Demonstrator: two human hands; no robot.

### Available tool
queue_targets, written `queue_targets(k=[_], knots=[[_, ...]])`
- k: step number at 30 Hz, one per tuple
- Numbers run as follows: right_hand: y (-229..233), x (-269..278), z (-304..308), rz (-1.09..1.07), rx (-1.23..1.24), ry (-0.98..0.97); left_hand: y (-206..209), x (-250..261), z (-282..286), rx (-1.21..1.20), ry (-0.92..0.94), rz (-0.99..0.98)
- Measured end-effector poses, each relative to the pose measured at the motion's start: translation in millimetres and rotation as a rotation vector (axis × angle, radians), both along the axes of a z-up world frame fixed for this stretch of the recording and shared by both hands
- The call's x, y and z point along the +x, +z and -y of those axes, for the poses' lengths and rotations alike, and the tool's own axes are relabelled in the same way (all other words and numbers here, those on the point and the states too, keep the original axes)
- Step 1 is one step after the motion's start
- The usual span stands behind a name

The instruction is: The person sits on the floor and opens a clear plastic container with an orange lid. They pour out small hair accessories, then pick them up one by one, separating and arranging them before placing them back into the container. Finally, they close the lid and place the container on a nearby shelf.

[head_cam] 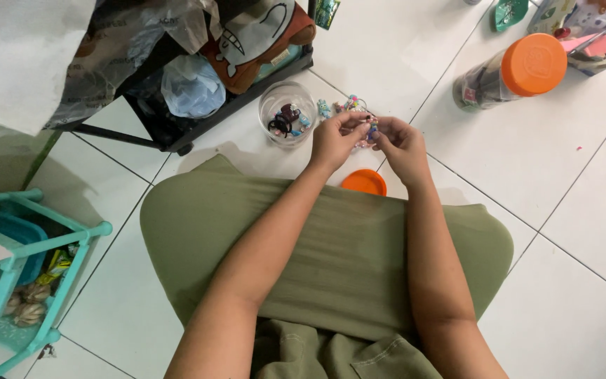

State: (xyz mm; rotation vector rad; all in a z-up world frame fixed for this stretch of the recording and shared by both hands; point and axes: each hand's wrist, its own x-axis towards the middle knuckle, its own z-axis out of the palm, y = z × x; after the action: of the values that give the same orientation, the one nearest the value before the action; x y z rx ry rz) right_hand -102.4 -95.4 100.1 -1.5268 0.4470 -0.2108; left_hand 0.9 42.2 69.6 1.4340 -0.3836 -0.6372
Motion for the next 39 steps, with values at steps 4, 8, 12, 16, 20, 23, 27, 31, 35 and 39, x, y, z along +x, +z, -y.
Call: queue_targets(k=[4, 8, 12, 16, 20, 23, 27, 31, 35, 39], knots=[[12.8, 3.2, -9.5, 0.115, 0.039, -0.077, 41.2, -6.3, -1.5, 0.005, 0.037, 0.033], [32.1, 4.8, -13.5, 0.231, 0.142, -0.110, 88.6, -10.9, -14.5, -0.024, 0.082, 0.386], [49.7, 9.7, -30.9, 0.208, 0.135, -0.141, 123.8, 9.3, -43.8, 0.053, 0.143, 0.569], [59.5, 33.0, -60.4, 0.172, 0.070, -0.097, 142.2, 45.9, -94.3, 0.342, 0.160, 0.445], [62.1, 64.0, -96.5, 0.061, -0.324, -0.044, 139.9, 62.6, -116.7, 0.559, 0.229, 0.442], [63.4, 75.0, -111.9, 0.021, -0.554, -0.035, 129.1, 66.8, -114.8, 0.644, 0.243, 0.404], [56.0, 73.8, -108.5, 0.075, -0.450, 0.058, 114.6, 69.6, -110.7, 0.617, 0.298, 0.523], [40.6, 69.4, -77.1, 0.057, -0.010, -0.011, 114.9, 69.9, -102.2, 0.431, 0.315, 0.491], [27.2, 41.1, -10.7, 0.095, -0.051, -0.029, 116.3, 41.8, -75.5, 0.091, 0.203, 0.415], [-7.8, 7.5, 37.2, -0.104, -0.175, -0.089, 92.4, -1.5, -32.4, 0.045, 0.034, 0.398]])
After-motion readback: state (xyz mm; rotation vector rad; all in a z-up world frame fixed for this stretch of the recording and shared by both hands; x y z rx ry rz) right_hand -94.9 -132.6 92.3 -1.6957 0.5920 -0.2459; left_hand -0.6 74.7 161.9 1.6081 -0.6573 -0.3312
